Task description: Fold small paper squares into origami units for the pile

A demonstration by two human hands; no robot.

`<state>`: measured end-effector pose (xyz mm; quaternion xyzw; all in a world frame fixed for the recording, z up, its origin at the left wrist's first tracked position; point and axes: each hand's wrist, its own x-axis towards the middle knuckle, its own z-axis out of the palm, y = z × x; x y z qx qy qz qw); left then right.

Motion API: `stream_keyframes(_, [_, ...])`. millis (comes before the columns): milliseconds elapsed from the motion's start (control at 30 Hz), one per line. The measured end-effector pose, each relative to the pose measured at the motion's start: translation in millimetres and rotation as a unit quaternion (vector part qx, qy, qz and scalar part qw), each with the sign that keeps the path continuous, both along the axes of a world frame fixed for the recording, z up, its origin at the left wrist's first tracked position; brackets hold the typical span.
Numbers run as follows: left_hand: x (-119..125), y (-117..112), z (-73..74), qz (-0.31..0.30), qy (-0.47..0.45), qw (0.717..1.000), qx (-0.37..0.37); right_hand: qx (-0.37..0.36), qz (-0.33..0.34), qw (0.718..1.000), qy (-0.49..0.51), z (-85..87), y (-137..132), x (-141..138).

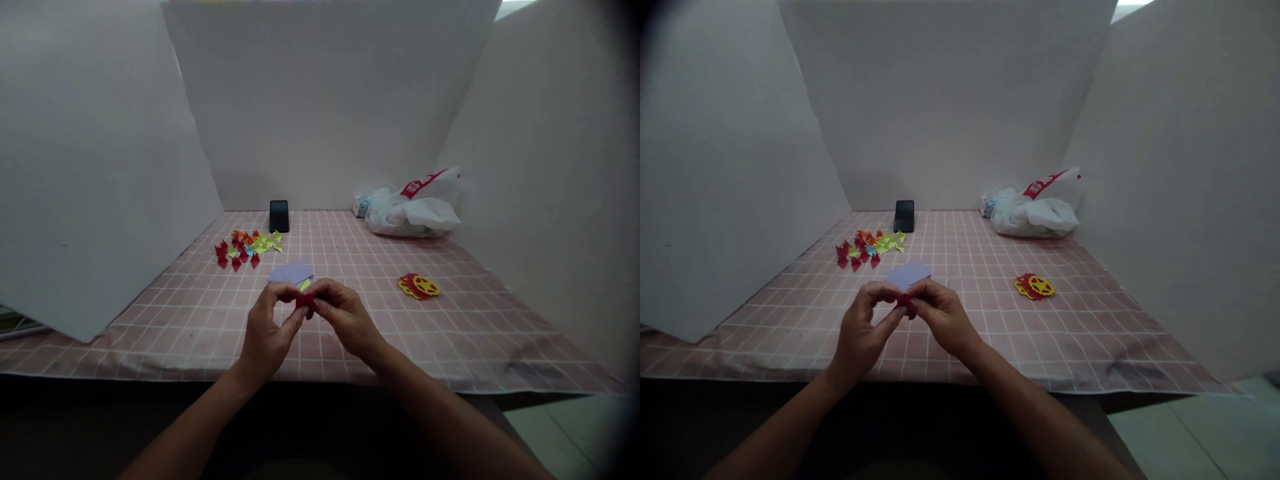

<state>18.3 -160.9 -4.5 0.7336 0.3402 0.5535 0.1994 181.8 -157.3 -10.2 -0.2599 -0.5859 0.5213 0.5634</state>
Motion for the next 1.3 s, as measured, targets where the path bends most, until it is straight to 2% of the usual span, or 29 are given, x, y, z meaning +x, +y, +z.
stream_keyframes(167, [0.1,-0.4,-1.1,-0.034,-0.057,0.993,-0.094,0.001,-0.01,1.0,-0.016,1.6,0.7,1.2])
stream_keyframes(267, [0.7,-0.8,0.0,-0.068,-0.103,0.977,-0.172,0.006,-0.023,0.998,-0.052,5.2,-0.8,1.4])
stream_keyframes(400, [0.8,0.0,2.4,-0.113,-0.142,0.959,-0.218,0.008,-0.052,0.995,-0.08,8.0,-3.7,0.6])
stream_keyframes(500, [0.6,1.3,4.7,-0.135,-0.16,0.943,-0.258,-0.002,-0.052,0.996,-0.071,7.2,-4.3,-1.0])
stream_keyframes(633, [2.0,2.3,6.2,-0.136,-0.189,0.917,-0.325,-0.043,-0.022,0.999,-0.018,4.8,-3.7,-4.4])
stream_keyframes(800, [4.7,1.9,5.3,-0.09,-0.238,0.918,-0.303,-0.083,-0.037,0.996,0.024,1.8,-3.7,-7.3])
stream_keyframes(967, [8.0,2.3,6.4,-0.042,-0.293,0.914,-0.277,-0.109,-0.014,0.993,-0.044,1.1,-7.4,-9.1])
stream_keyframes(1100, [10.8,3.1,7.4,-0.042,-0.3,0.91,-0.283,-0.145,0.013,0.989,-0.02,0.6,-8.8,-11.5])
stream_keyframes(1300, [12.2,5.1,5.0,-0.044,-0.272,0.918,-0.285,-0.167,0.009,0.986,-0.011,-1.2,-6.4,-10.7])
